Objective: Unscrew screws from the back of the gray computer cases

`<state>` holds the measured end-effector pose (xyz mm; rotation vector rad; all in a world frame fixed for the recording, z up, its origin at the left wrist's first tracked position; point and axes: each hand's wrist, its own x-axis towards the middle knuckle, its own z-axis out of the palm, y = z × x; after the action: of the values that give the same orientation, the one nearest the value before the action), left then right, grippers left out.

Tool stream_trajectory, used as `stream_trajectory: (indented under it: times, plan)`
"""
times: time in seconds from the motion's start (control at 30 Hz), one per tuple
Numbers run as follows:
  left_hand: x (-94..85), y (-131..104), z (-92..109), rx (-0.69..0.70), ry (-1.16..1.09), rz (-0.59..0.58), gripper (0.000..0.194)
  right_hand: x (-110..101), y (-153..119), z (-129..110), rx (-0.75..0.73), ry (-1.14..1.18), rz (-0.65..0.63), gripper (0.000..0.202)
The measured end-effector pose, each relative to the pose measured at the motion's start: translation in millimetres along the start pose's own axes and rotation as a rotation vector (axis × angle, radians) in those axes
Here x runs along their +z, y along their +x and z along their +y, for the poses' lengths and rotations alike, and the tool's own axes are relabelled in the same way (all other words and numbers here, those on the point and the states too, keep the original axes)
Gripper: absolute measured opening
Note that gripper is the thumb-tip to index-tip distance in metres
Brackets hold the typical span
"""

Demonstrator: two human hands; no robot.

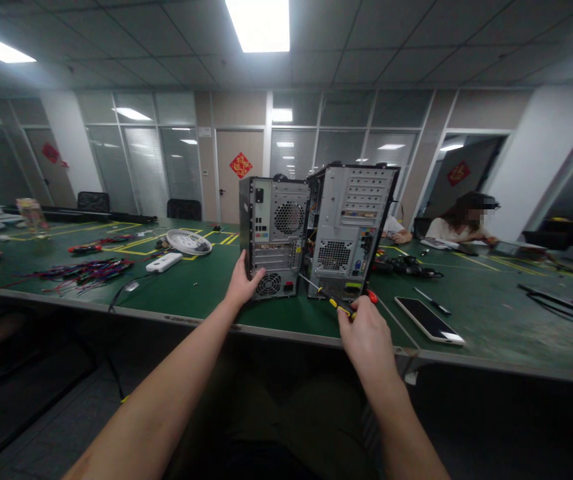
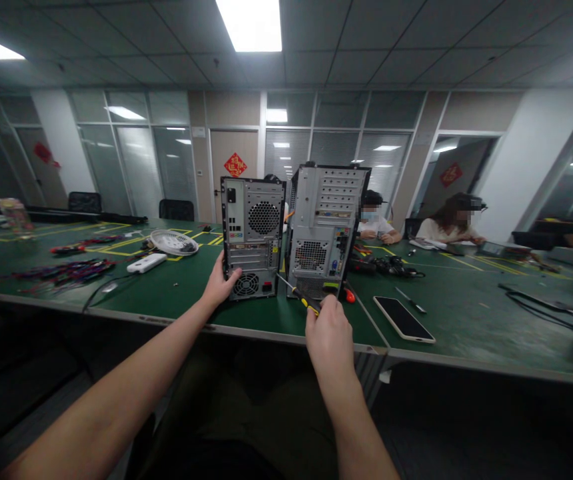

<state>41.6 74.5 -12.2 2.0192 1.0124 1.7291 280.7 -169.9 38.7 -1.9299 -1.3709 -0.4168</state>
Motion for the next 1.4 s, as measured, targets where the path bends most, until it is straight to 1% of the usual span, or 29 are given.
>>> stream_trajectory:
  times: [0.17, 0.37, 0.63, 0.9, 1.23, 1.4]
  plan:
    - [-0.4, -0.1, 0.5, -0.003, 0.008, -0.006, 0.092, -0.3, -0.1, -1.1, -0.011, 0.022, 0.046, 0.008]
    - [1.0, 0.1, -0.1, 0.005, 0.002, 0.001, 0.092, -0.8, 0.4, -1.8, 0.011, 0.047, 0.053, 0.009]
    - [1.0, 0.2, -1.0, 0.015, -0.003, -0.002, 0.091, 1.3, 1.2, 2.3, -0.022, 0.074, 0.081, 0.008]
    - [-0.4, -0.2, 1.4, 0.01, 0.011, -0.01, 0.091, -2.9, 1.4, -1.5, -0.004, 0.083, 0.048, 0.008]
    - [0.0, 0.2, -1.6, -0.002, 0.003, -0.004, 0.092, -3.8, 0.1, -2.8, -0.026, 0.099, 0.06, 0.01]
    - [1.1, 0.2, -2.8, 0.009, 0.022, -0.005, 0.092, -3.4, -1.9, -6.6, -0.015, 0.053, 0.047, 0.013]
